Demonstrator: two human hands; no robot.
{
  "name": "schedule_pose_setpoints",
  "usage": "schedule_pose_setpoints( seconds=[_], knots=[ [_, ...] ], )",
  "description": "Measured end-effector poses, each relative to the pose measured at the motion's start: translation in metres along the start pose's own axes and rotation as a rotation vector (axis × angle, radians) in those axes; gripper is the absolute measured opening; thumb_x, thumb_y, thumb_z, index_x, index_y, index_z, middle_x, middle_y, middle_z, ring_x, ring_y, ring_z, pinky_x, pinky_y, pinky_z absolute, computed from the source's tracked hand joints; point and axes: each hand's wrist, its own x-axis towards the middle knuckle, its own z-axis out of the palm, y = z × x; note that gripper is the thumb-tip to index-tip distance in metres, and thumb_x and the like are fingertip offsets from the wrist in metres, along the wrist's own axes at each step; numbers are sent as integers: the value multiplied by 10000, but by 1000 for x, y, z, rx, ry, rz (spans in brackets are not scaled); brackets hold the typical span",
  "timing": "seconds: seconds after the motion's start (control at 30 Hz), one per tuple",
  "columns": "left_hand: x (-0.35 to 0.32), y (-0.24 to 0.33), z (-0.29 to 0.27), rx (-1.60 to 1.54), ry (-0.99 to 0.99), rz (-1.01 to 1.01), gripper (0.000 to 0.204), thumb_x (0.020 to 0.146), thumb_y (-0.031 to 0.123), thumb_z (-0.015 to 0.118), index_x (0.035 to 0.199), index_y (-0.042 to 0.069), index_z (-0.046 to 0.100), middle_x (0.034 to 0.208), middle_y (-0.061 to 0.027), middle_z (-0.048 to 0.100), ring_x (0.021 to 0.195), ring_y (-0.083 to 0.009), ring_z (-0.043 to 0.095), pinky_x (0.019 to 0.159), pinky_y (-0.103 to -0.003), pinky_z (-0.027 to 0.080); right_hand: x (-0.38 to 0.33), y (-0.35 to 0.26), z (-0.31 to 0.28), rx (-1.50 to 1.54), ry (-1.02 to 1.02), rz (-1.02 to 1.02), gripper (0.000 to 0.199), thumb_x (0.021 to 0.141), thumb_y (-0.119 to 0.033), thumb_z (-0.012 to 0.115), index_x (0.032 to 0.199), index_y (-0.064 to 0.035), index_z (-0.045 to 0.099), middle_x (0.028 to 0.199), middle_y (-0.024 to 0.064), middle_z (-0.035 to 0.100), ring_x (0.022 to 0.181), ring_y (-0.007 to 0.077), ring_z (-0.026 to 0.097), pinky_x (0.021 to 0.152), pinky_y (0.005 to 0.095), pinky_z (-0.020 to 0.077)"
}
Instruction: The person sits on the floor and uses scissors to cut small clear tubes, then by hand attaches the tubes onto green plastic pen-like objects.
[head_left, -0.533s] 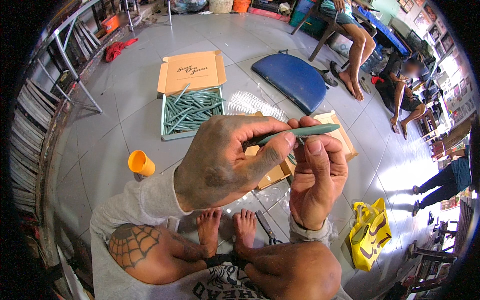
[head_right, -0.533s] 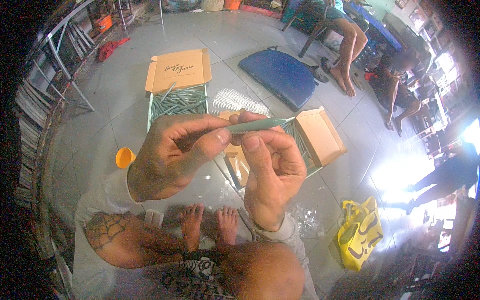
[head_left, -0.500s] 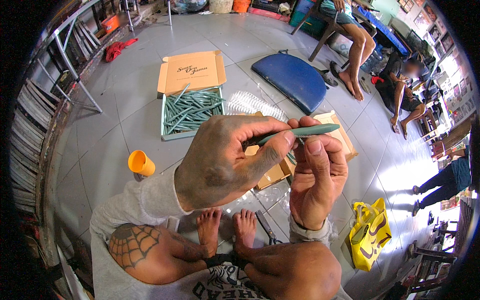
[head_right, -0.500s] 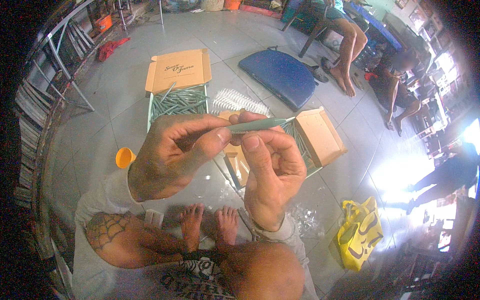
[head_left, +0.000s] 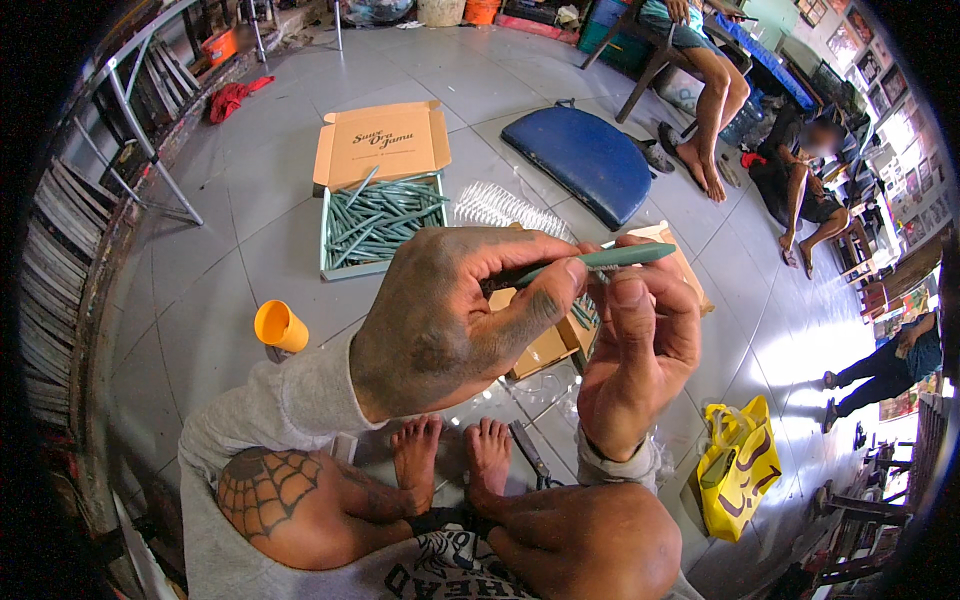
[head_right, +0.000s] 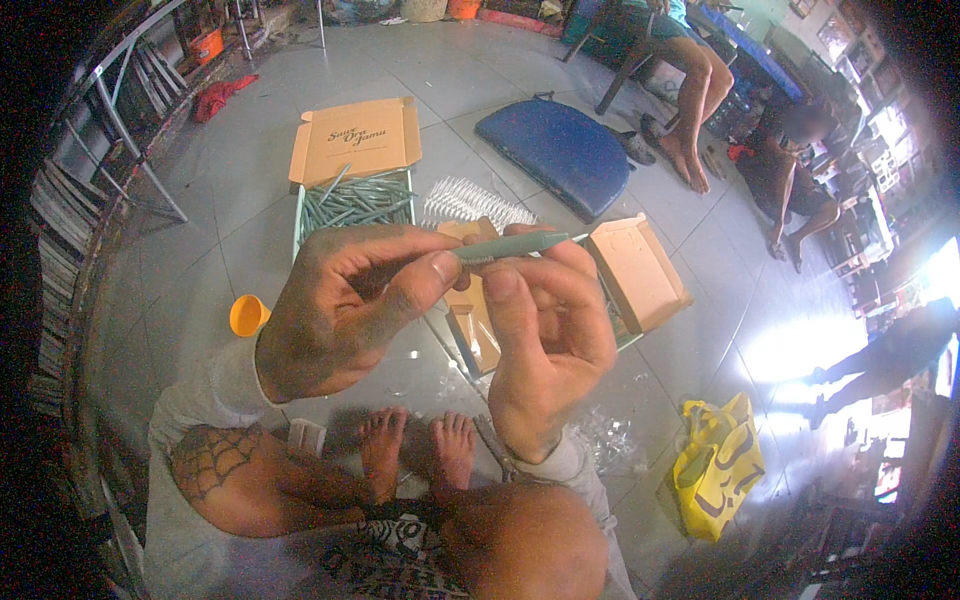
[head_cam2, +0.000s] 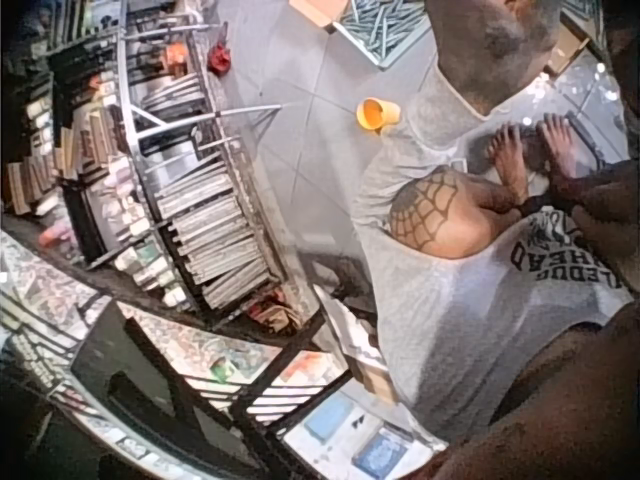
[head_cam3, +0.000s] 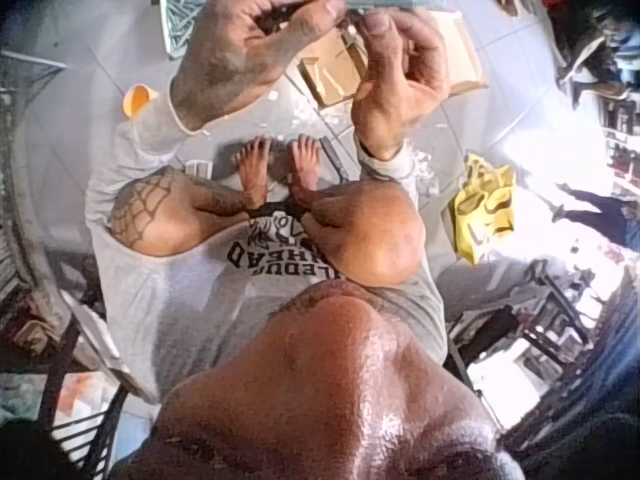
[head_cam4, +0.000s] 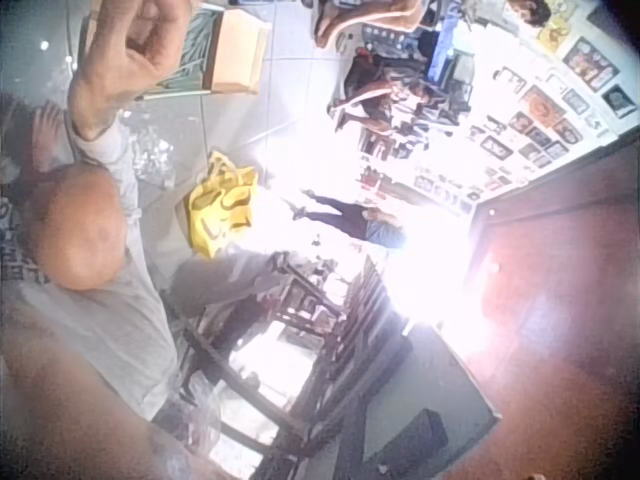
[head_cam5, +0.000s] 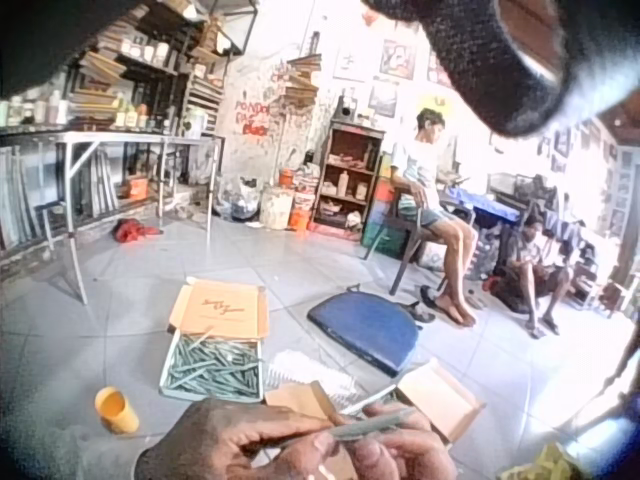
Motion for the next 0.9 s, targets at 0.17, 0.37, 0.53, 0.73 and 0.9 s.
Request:
schedule_pose_setpoints(
  seconds=[0.17,0.37,0.53,0.73,0.9],
  knots=[
    [-2,-1,0,-20,36,-24,389,988,242,645,1205,-81,643,1024,-89,699,947,-101,616,854,-240,493,-1,-1,-1,-32,-8,-8,129,913,5,681,1036,30,649,1236,178,592,1106,246,621,942,372,519],
    [-3,2,-4,20,-2,-45,378,996,271,629,1176,-59,666,971,-52,689,909,-84,594,813,-228,477,9,5,-4,-157,1,-290,422,896,-98,705,1244,43,512,1283,242,563,1122,355,629,959,462,550],
    [-3,10,-7,71,-39,-44,397,1014,298,592,1189,-51,664,961,-26,669,882,-63,551,785,-222,457,22,-17,-3,-225,-176,-111,660,807,-22,771,1372,-6,429,1206,171,579,1111,233,607,914,335,522],
    [-3,1,-5,41,-16,2,393,1022,269,565,1250,-42,642,965,-20,661,874,-48,533,755,-205,439,19,-17,10,-188,-140,112,353,906,-36,719,1202,49,545,961,95,663,867,133,653,751,238,524],
    [-7,15,-9,59,-60,-41,405,1028,258,525,1299,-28,621,818,31,556,776,-26,463,656,-190,364,17,-16,5,-255,-92,95,232,951,-94,685,1121,45,609,857,79,686,815,110,663,697,220,503]
  ],
)
